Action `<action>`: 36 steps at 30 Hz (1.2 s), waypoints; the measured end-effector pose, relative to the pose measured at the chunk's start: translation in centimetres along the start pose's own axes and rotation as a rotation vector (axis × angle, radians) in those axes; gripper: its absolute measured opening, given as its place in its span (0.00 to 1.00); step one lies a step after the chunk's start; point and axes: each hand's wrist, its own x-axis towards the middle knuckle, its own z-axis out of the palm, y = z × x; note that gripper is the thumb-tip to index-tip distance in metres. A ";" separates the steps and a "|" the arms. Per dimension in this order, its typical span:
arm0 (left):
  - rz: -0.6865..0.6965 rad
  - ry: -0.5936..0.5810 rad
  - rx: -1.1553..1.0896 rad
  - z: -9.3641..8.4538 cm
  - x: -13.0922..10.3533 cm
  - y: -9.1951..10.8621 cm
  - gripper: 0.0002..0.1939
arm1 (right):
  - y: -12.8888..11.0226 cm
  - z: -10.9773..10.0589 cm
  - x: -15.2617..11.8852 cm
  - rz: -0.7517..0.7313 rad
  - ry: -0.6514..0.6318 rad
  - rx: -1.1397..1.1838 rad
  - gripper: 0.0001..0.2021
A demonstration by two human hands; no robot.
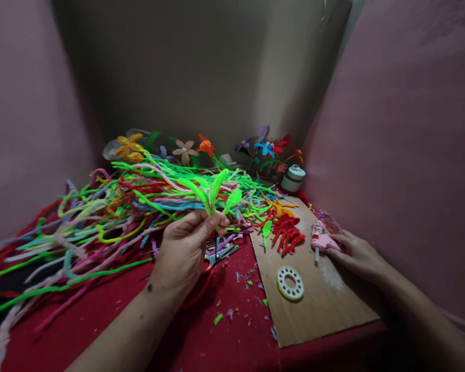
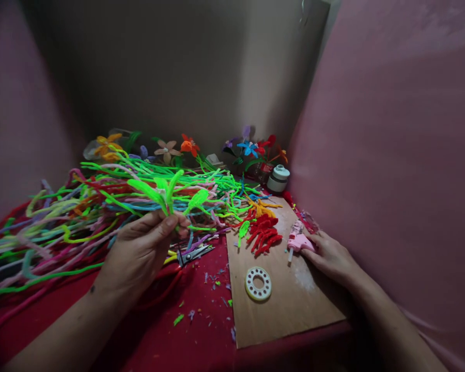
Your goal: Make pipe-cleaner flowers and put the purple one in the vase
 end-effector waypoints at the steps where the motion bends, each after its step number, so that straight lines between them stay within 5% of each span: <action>1: -0.006 -0.004 -0.020 0.0 0.0 0.0 0.05 | -0.1 -0.3 0.0 0.004 0.003 -0.027 0.19; 4: -0.044 -0.020 -0.086 0.1 -0.1 -0.2 0.05 | -2.2 -1.4 0.2 0.003 0.135 -0.036 0.18; 6: -0.070 -0.030 -0.119 0.2 -0.2 -0.2 0.05 | -5.4 -2.1 0.4 -0.044 0.238 0.181 0.15; 9: -0.100 -0.049 -0.161 0.5 -0.5 0.2 0.05 | -12.1 -2.6 0.8 -0.209 0.053 0.715 0.12; 13: -0.143 -0.094 -0.198 0.6 -0.7 0.3 0.05 | -19.5 -2.1 2.1 -0.131 -0.037 1.380 0.09; 18: -0.159 -0.193 -0.224 0.3 -0.7 -0.6 0.03 | -22.9 -1.5 3.1 -0.145 -0.200 1.844 0.06; 24: -0.187 -0.216 -0.232 0.5 -0.9 -0.8 0.03 | -23.3 -1.1 3.2 -0.113 -0.171 1.929 0.03; 31: -0.134 -0.105 0.072 0.6 -0.9 -0.5 0.06 | -22.6 -2.8 2.5 -0.249 0.270 1.467 0.04; 36: -0.057 -0.143 0.240 0.8 -0.9 -0.1 0.08 | -23.2 -3.1 2.1 -0.251 0.198 1.265 0.05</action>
